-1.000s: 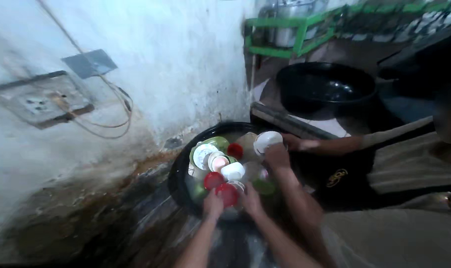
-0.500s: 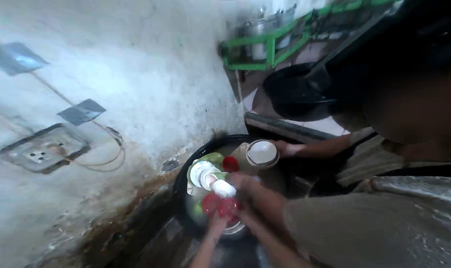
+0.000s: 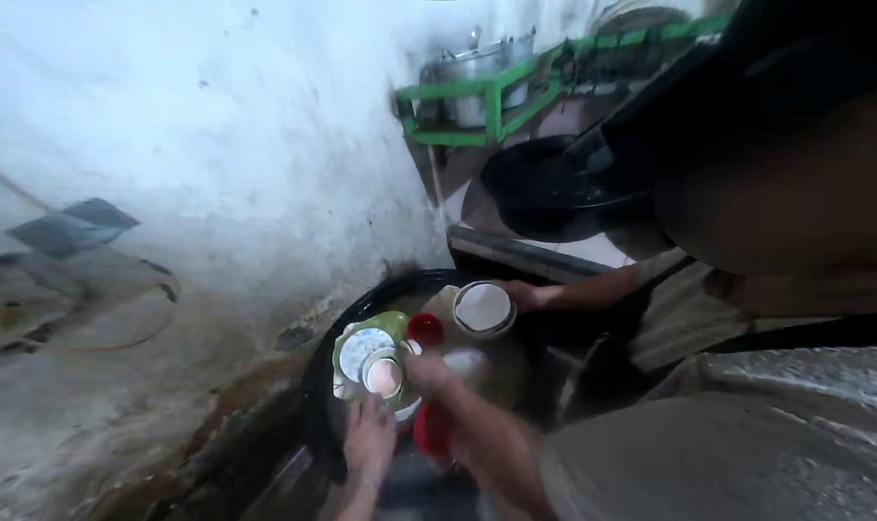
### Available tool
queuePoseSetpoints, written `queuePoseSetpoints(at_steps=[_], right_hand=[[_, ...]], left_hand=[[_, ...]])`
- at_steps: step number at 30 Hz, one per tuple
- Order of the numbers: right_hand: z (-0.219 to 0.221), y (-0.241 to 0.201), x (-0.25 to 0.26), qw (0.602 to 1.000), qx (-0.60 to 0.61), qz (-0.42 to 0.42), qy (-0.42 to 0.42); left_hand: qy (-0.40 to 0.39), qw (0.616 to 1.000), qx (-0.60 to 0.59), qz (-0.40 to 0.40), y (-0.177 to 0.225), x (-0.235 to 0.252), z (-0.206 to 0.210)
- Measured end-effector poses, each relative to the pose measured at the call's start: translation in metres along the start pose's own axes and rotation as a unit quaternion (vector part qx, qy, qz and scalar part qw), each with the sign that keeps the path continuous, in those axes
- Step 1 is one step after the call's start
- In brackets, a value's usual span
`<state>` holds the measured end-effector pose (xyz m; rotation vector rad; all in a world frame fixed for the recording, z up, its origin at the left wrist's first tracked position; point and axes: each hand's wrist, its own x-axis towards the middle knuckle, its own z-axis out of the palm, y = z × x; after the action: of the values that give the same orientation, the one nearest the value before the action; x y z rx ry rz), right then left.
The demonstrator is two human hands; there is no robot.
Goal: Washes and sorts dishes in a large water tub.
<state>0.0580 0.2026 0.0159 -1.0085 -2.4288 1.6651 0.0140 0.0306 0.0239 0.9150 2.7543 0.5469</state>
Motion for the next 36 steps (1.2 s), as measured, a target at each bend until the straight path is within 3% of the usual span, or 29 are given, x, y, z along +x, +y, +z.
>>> queuePoseSetpoints(at_steps=[1,3,6,9,12,15,17,19,21,25,28,36], right_hand=[[0.001,-0.009,-0.012,0.996,0.077,0.035,0.013],[0.001,-0.035,-0.05,0.985,0.147,0.082,0.035],[0.009,-0.02,-0.037,0.987,0.151,0.028,0.044],[0.01,-0.003,-0.045,0.997,-0.007,0.029,0.072],[0.026,0.021,-0.088,0.979,-0.165,-0.011,0.121],[0.021,0.023,-0.125,0.968,-0.234,0.015,0.09],[0.032,0.035,-0.132,0.974,-0.19,0.044,0.114],[0.045,0.044,-0.138,0.977,-0.153,0.074,0.127],[0.051,0.046,-0.145,0.968,-0.19,0.069,0.149],[0.052,0.041,-0.147,0.954,-0.232,0.115,0.151],[0.051,0.041,-0.14,0.951,-0.24,0.154,0.122],[0.036,0.04,-0.119,0.961,-0.172,0.211,0.043]], left_hand=[[-0.002,0.998,0.004,0.055,0.0,0.013,0.003],[-0.086,0.989,0.034,0.114,0.006,0.033,0.007],[-0.19,0.974,0.079,0.093,0.008,0.052,0.02],[-0.162,0.98,0.073,0.093,-0.002,0.051,0.044],[-0.137,0.983,0.069,0.104,-0.009,0.042,0.05],[-0.081,0.991,0.055,0.095,-0.019,0.026,0.043],[0.005,0.997,0.004,0.078,-0.026,0.03,0.031],[0.031,0.997,-0.057,0.041,-0.032,0.053,0.021],[-0.013,0.996,-0.088,0.023,-0.033,0.081,0.016],[-0.2,0.977,-0.005,0.073,-0.025,0.117,0.023],[-0.188,0.976,0.049,0.098,-0.023,0.115,0.037],[-0.209,0.975,-0.066,-0.04,-0.035,0.071,0.02]])
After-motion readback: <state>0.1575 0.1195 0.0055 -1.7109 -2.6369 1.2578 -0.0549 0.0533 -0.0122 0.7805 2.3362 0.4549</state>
